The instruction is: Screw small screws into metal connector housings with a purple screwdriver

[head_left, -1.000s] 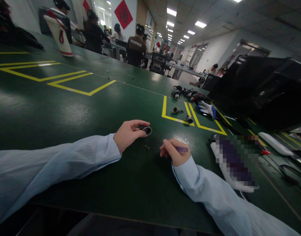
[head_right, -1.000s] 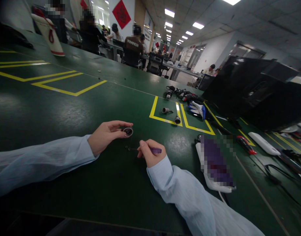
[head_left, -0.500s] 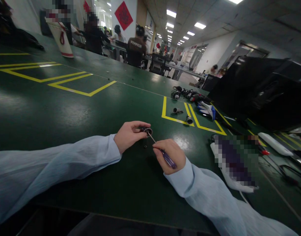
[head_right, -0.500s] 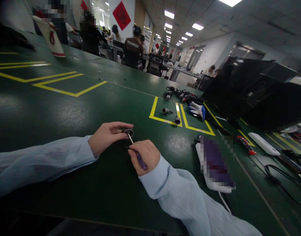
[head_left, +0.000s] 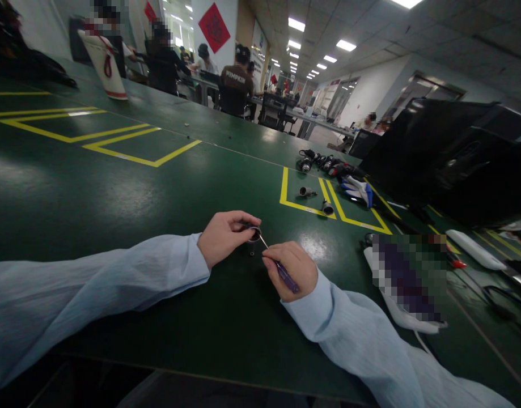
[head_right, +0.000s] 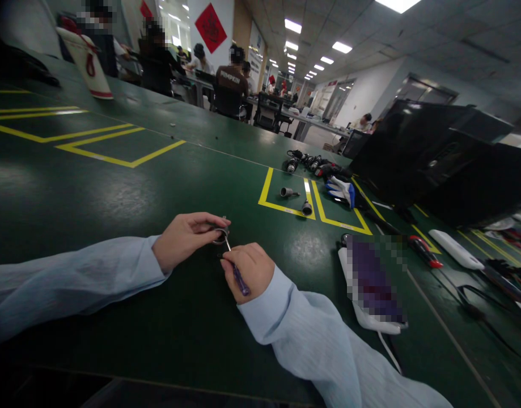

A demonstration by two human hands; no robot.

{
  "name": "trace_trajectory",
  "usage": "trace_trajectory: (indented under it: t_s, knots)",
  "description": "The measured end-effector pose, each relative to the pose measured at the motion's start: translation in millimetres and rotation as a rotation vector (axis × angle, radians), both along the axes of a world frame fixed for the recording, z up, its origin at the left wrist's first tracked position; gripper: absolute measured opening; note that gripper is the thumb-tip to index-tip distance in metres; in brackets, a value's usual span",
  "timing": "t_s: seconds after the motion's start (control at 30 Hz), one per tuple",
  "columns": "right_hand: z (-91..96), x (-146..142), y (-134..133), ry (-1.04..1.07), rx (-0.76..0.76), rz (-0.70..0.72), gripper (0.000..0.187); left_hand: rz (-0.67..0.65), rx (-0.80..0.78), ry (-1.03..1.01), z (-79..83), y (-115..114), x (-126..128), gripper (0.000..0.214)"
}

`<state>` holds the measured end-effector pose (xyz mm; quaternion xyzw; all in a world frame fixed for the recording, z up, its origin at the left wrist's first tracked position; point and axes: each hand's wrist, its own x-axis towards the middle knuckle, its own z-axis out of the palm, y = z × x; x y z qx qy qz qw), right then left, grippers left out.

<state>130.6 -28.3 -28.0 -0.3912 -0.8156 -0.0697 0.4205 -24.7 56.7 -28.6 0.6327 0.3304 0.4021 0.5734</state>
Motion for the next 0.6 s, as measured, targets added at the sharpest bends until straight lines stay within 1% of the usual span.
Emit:
trace_trajectory:
  t_s: [0.27, 0.6]
  knots:
    - [5.4, -3.3, -4.3, -0.049, 0.020, 0.002, 0.010, 0.014, 0.011, -0.012, 2.0, -0.3, 0.9, 0.019]
    - [2.8, -4.4, -3.4, -0.060, 0.042, -0.026, 0.009, 0.027, 0.019, 0.010, -0.1, -0.9, 2.1, 0.023]
